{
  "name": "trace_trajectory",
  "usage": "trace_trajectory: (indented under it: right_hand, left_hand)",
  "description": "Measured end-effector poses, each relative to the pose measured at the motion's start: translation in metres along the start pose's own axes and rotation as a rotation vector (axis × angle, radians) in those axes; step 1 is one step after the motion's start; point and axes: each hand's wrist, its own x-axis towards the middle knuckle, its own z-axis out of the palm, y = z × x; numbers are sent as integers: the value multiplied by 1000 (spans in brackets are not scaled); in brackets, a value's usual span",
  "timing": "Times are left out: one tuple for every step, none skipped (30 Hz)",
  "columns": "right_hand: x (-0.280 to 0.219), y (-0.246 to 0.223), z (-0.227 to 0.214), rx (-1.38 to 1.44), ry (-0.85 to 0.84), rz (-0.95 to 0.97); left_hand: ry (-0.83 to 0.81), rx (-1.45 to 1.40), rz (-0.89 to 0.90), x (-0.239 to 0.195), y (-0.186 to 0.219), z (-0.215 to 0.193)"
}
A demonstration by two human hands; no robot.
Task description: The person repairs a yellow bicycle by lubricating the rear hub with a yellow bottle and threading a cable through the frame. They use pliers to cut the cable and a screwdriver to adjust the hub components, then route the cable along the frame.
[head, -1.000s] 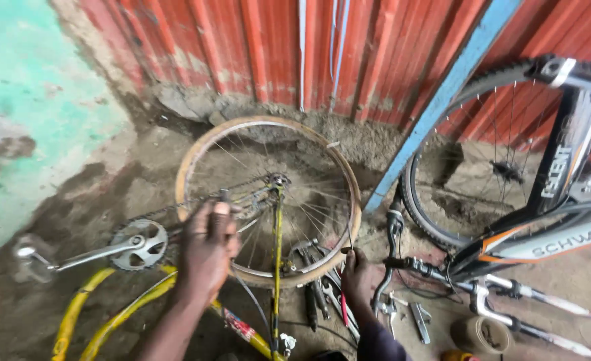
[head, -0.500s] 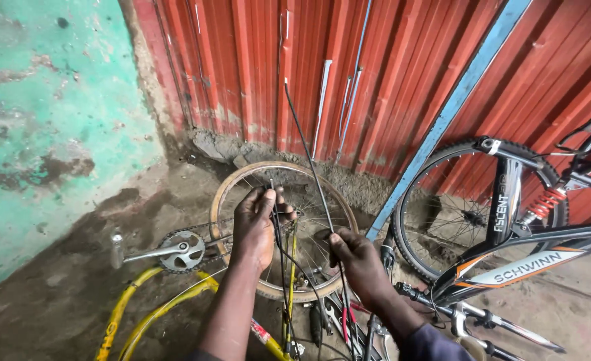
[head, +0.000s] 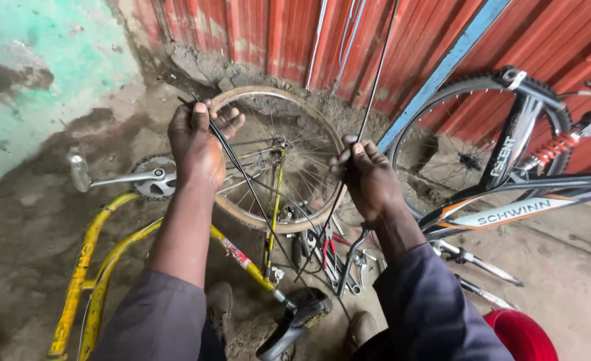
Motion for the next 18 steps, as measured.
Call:
trace_trajectory:
  right_hand:
    - [3, 1, -4, 56, -12, 13]
    - [14, -1, -7, 113, -29, 10]
    - [20, -5, -12, 116, -29, 4]
    - [25, -7, -15, 156, 2, -13]
    - [30, -8, -17, 196, 31, -30]
    - [35, -15, -25, 200, 31, -27]
    - [40, -21, -32, 320, 34, -39]
    - [48, -30, -39, 438, 31, -59]
    - [53, -32, -46, 439, 25, -65]
    - [56, -33, -53, 521, 42, -58]
    - [59, -34, -59, 602, 58, -50]
    - [64, -34, -68, 605, 55, -52]
    - [69, -34, -77, 642, 77, -56]
    - [71, -33, -86, 677, 102, -57]
    - [68, -36, -87, 679, 102, -55]
    - [68, -41, -89, 661, 106, -110]
    - [67, -45, -89, 643, 110, -164]
    - [69, -47, -92, 645, 104, -166]
  left_hand:
    - [-17, 30, 11, -2, 1, -1]
    - [-46, 51, 32, 4, 3, 3]
    - [-52, 52, 34, 6, 3, 4]
    - [-32, 98, 5, 7, 4, 4]
    - [-12, 144, -23, 8, 6, 3]
    - [-12, 148, -22, 6, 5, 6]
    - [-30, 181, -34, 4, 4, 9]
    - [-52, 206, -39, 5, 3, 15]
    - [-56, 204, -32, 5, 0, 17]
    - [-89, 197, -44, 5, -3, 19]
    - [-122, 190, -57, 4, -6, 20]
    - [-124, 191, -53, 4, -10, 22]
    - [-134, 173, -60, 4, -13, 23]
    - [-141, 155, -70, 1, -16, 23]
    - [-140, 157, -70, 3, -19, 21]
    - [-154, 139, -68, 5, -21, 19]
    - [-168, 122, -66, 8, -23, 18]
    - [-169, 120, -60, 8, -22, 20]
